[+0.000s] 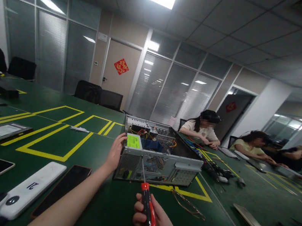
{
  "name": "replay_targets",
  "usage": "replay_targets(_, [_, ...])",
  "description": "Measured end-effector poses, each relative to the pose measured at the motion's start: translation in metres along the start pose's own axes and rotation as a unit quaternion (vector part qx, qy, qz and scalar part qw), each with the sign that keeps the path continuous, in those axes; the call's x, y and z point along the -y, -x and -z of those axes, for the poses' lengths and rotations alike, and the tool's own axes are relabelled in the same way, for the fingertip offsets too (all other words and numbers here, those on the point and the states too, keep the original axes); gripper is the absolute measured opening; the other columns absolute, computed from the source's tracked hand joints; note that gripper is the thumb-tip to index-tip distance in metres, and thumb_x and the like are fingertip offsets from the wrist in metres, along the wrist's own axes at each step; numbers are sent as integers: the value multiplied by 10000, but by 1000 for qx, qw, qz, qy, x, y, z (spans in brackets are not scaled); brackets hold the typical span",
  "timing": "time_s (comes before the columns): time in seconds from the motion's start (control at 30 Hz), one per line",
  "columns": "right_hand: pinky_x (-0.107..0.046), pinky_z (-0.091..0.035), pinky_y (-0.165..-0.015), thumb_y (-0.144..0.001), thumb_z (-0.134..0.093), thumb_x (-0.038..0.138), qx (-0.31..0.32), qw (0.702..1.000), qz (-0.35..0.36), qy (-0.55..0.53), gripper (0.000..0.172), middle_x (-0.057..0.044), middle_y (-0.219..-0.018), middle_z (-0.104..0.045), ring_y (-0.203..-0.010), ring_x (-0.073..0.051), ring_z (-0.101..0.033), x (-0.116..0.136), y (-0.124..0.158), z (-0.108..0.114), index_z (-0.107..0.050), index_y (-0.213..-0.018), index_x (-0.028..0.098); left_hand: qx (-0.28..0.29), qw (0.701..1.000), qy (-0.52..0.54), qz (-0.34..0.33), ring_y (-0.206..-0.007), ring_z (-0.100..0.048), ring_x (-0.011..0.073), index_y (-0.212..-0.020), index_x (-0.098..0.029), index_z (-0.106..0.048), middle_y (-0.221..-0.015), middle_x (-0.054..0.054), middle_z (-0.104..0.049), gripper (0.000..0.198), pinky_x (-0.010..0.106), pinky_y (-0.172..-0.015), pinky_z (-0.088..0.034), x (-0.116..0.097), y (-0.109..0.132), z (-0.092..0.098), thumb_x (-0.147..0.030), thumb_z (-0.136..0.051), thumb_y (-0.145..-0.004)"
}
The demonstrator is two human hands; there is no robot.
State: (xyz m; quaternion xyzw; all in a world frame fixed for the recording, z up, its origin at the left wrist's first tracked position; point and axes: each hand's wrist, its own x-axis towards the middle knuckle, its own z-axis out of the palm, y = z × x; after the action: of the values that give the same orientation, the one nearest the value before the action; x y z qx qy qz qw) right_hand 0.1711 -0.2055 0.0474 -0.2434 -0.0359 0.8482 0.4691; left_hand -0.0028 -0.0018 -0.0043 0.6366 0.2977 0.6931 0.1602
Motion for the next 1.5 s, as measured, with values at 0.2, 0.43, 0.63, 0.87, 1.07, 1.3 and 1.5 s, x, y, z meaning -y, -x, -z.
replay_targets(0.2, [-91, -192, -307, -949, -512, 364, -25, 996, 23, -82, 281, 67, -596, -447, -378, -9, -328, 0, -1, 1, -548, -820, 117, 0, 1000, -1, 7, -1324, -467, 216, -1198, -238, -567, -1407, 96, -498, 433, 458, -1134, -356, 0, 0, -1, -466, -262, -992])
replay_targets(0.43, [-112, -401, -425, -998, -397, 372, -101, 994, 24, -42, 342, 27, -609, -529, -472, -46, -518, -4, -1, -8, -534, -807, 124, -1, 1000, 1, 3, -1324, -470, 218, -1200, -239, -569, -1403, 92, -503, 427, 457, -1138, -352, 2, 0, -1, -462, -270, -993])
replay_targets(0.63, [-110, -357, -394, -946, -539, 363, -54, 998, 3, -15, 251, 19, -672, -578, -489, -49, -524, -3, -4, 2, -558, -925, 114, -3, 1000, -1, -3, -1327, -466, 223, -1198, -230, -570, -1400, 99, -504, 433, 460, -1138, -353, 1, 0, -2, -458, -263, -996])
replay_targets(0.87, [-41, -207, -332, -807, -732, 205, 102, 992, -19, -71, 257, 97, -633, -482, -426, 14, -392, 9, -3, 16, -522, -924, 116, -2, 1000, -3, 6, -1323, -472, 223, -1192, -233, -572, -1397, 96, -507, 437, 462, -1136, -358, -1, 0, -1, -466, -259, -995])
replay_targets(1.07, [-36, -210, -330, -765, -775, 294, 97, 995, -9, -31, 317, 104, -619, -471, -406, 24, -352, 7, -4, 16, -534, -895, 134, -1, 1000, -6, 14, -1333, -460, 222, -1193, -234, -573, -1402, 91, -504, 437, 458, -1138, -358, 0, 0, -1, -459, -256, -995])
replay_targets(1.3, [-165, -499, -526, -880, -642, 283, -85, 995, 49, 6, 201, 25, -625, -566, -536, -65, -566, -6, -5, 2, -558, -780, 131, -4, 1000, -3, 6, -1324, -469, 226, -1196, -238, -576, -1400, 90, -507, 434, 469, -1135, -358, 1, 0, -1, -460, -262, -994])
replay_targets(1.5, [-79, -281, -358, -864, -673, 269, -4, 998, -4, -59, 210, 63, -641, -529, -451, -19, -464, -1, -2, 4, -528, -908, 123, -4, 1000, -5, 3, -1331, -461, 219, -1206, -233, -567, -1408, 96, -499, 446, 458, -1137, -359, 1, 0, -2, -469, -252, -995])
